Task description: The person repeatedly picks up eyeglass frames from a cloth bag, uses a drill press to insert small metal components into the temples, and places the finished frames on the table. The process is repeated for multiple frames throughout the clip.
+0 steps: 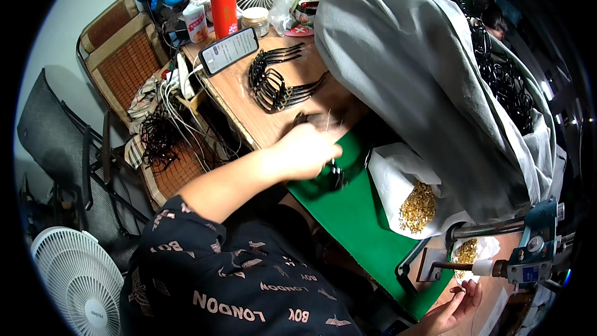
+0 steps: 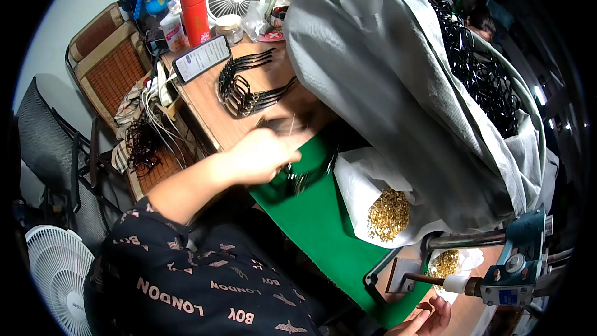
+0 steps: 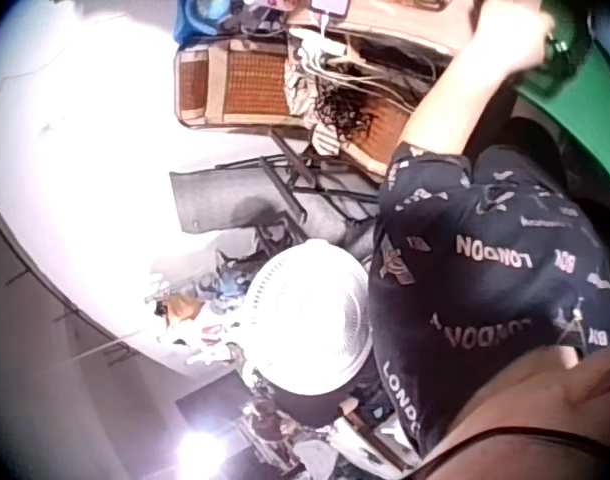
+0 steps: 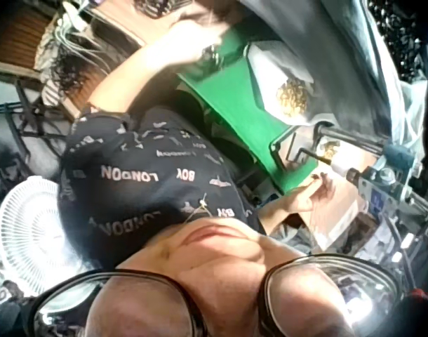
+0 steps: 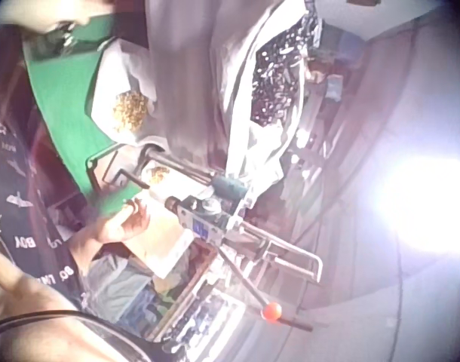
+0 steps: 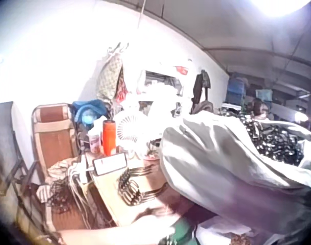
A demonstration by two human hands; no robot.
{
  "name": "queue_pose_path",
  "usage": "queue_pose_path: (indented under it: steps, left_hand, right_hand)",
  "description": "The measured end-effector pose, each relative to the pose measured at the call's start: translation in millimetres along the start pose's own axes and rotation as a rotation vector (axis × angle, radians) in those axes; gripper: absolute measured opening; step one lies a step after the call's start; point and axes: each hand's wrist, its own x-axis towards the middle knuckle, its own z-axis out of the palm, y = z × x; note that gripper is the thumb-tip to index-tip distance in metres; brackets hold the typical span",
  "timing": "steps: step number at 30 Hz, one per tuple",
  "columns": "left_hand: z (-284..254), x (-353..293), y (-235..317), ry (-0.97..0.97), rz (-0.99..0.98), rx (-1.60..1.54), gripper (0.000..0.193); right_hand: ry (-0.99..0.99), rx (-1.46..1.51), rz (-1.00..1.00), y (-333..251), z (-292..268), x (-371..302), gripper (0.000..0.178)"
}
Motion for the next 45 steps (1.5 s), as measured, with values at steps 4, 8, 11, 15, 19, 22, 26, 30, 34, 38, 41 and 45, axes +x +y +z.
queue_pose_path:
  steps: [4, 8, 11, 15, 19, 22, 26, 30, 34, 38, 41, 45]
  left_hand:
    - [-59, -22, 4, 0.254, 0.036, 0.082, 0.033]
    - [-81, 23, -69, 0.874, 0.14, 0.203, 0.03]
    - [-48, 49, -165, 0.748, 0.022, 0.17, 0.034]
    - [-27, 47, -223, -0.194, -0.255, 0.238, 0.027]
    - [-45, 47, -201, -0.161, -0.448, 0.069, 0.017]
    - [-39, 33, -209, -0.138, -0.38, 0.019, 0.016]
    - [-42, 37, -185, -0.3, -0.535, 0.12, 0.017]
    - [-54, 20, -188, -0.4, -0.374, 0.352, 0.032]
    - [-111, 55, -125, -0.504, -0.385, 0.395, 0.054]
    - [-133, 191, -22, 0.312, 0.271, -0.51, 0.031]
    - [-153, 277, 36, 0.475, 0.137, -0.704, 0.057]
    - [-139, 363, 39, 0.455, -0.269, -0.758, 0.088]
  right_hand:
    - [0.017, -0.121, 0.048, 1, -6, -2, 0.019]
    - [-0.046, 0.065, 0.094, 13, -4, 0, 0.02]
    - [-0.142, 0.144, 0.119, 33, -18, 5, 0.023]
    - [-0.124, 0.133, 0.108, 27, -17, 5, 0.022]
    - [-0.107, 0.081, 0.131, 23, -29, 7, 0.019]
    - [-0.113, 0.103, 0.134, 25, -33, 4, 0.017]
    - [-0.144, 0.091, 0.161, 30, -35, 1, 0.016]
    - [-0.165, 0.15, 0.166, 37, -35, 1, 0.015]
    - [-0.171, 0.171, 0.166, 37, -32, 4, 0.015]
    - [-0.126, 0.102, 0.212, 32, -38, 3, 0.016]
    - [-0.146, 0.17, 0.261, 24, -29, 0, 0.015]
    - [-0.2, 0.196, 0.246, 13, -26, -9, 0.011]
